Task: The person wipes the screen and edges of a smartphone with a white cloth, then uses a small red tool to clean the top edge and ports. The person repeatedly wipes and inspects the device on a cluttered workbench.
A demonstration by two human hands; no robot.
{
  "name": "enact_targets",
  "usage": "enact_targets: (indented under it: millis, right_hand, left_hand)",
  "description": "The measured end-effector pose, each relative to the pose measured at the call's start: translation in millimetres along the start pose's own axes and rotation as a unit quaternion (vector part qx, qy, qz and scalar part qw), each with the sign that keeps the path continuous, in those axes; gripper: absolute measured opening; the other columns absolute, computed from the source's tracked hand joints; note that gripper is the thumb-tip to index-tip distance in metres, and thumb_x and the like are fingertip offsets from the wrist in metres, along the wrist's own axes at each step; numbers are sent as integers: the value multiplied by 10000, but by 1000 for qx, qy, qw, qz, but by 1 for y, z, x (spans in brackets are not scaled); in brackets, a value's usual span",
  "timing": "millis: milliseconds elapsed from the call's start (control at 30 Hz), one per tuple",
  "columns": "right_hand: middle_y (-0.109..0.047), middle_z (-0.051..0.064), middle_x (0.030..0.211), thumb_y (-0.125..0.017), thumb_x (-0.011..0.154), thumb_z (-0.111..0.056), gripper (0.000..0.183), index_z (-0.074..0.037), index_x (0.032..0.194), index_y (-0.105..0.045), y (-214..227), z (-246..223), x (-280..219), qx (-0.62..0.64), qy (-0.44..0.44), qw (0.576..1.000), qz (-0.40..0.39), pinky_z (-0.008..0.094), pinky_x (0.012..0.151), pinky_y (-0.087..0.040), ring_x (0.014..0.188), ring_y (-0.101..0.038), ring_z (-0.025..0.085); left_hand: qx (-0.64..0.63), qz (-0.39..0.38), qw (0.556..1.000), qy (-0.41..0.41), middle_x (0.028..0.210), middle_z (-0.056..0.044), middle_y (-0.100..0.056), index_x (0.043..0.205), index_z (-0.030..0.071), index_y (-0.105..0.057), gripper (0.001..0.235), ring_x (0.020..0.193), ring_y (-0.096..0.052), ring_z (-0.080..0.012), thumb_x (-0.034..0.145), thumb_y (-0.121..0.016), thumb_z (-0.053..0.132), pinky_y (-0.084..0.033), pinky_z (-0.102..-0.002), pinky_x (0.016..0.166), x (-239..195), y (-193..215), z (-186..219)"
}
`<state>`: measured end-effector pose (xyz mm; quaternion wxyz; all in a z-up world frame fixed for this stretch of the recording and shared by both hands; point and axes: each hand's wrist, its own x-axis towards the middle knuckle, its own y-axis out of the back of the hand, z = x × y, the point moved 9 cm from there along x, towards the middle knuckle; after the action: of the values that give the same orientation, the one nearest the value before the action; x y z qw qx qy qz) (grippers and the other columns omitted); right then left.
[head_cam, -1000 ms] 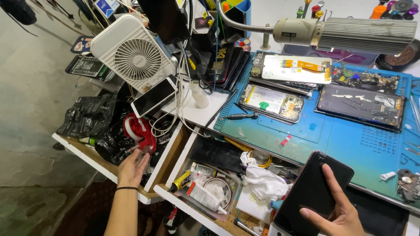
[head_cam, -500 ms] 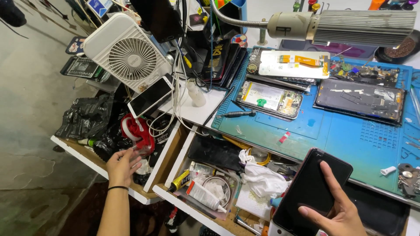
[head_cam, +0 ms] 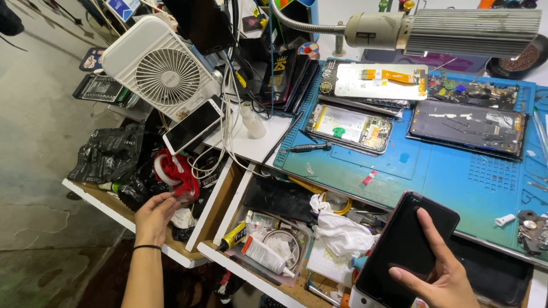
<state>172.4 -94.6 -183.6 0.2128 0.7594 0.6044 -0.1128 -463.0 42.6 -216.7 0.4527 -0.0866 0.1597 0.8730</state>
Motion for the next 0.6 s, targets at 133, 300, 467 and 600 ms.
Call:
enact_targets:
  millis: [133,300,467,600]
  right_hand:
    - [-305,-139,1707,-836,621,114,1200,-348,1597,-312,-2,0,1,-10,-1,1000,-1,287,382,-328,457,-290,151]
    - [-343,-63,1702,-817,606,93,1150,-196,1602,-320,-4,2,3,39,49,998,-19,238,1205,-246,1549,-269,20]
    - [-491,-57,1616,-820,685,110,1150,-283,1639,-313,-8,14,4,145,3,987,-73,265,1032,-467,1199,-578,72]
    - [-444,-53,1665,-851,792,-85,1034,-296,1615,-262,-16,3,0,70,67,983,-158,187,919,-596,1236,-667,34]
  left_hand:
    - [28,14,999,-8,1029,-160,-730,1142,23,-706,206,932,-714,-236,936,-701,3,-587,-303,949,-4,-5,4]
    - [48,54,993,-90,931,-151,-735,1044,17,-736,171,842,-729,-206,891,-722,-57,-615,-253,845,-5,-11,3]
    - [95,65,978,-173,874,-118,-683,1243,64,-705,414,796,-642,-101,838,-741,-12,-541,-220,784,5,-6,-15]
    - [189,165,936,-246,1068,-257,-701,1589,-43,-494,667,942,-695,-306,972,-747,-60,-579,-405,868,-73,-17,57]
